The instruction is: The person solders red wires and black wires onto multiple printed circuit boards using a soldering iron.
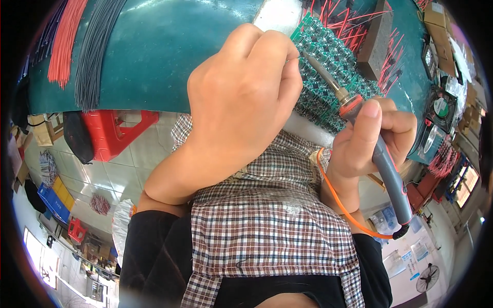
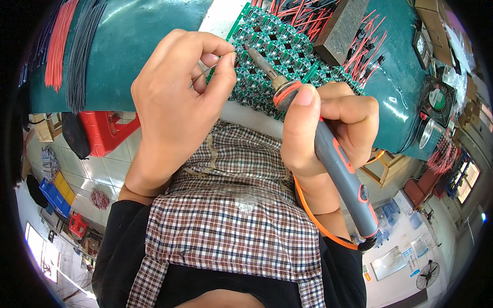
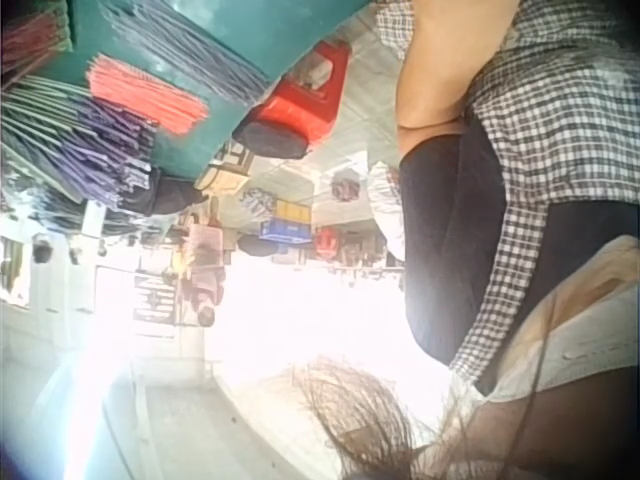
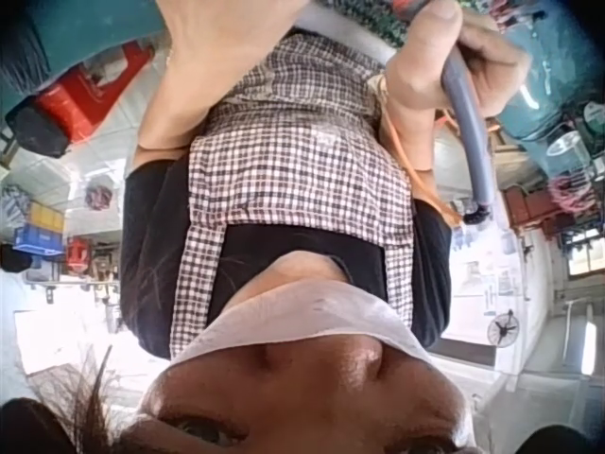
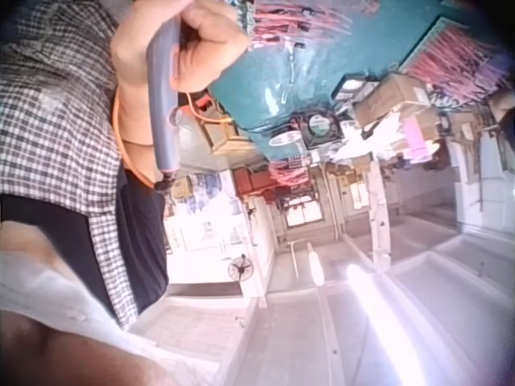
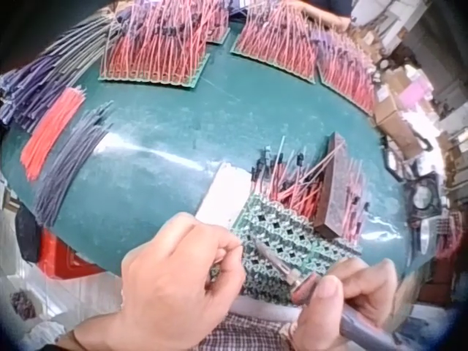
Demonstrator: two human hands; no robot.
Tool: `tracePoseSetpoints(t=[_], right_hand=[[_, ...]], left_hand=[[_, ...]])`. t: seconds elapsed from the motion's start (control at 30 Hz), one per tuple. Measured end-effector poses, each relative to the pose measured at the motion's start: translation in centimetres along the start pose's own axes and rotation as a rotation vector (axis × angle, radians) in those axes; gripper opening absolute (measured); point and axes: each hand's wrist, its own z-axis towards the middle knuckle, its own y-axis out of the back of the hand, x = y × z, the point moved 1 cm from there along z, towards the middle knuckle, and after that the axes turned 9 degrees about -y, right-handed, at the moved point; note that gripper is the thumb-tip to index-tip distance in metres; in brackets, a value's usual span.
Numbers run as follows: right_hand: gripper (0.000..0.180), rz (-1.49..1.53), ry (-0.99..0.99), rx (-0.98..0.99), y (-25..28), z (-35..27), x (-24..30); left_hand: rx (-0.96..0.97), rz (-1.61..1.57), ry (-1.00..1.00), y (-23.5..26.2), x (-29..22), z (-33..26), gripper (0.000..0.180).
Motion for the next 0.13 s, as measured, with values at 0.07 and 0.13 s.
tracePoseSetpoints(t=[0.07, 0.13], right_hand=[[0.025, 0.010, -0.005, -0.005, -0.08, -0.06, -0.04], [0.025, 0.020, -0.010, -0.010, -0.11, -0.10, -0.10]], left_hand=[[0.002, -0.002, 0.001, -0.14, 0.11, 0.01, 0.011], [0.005, -0.025, 0.003, -0.16, 0.14, 0.04, 0.010]])
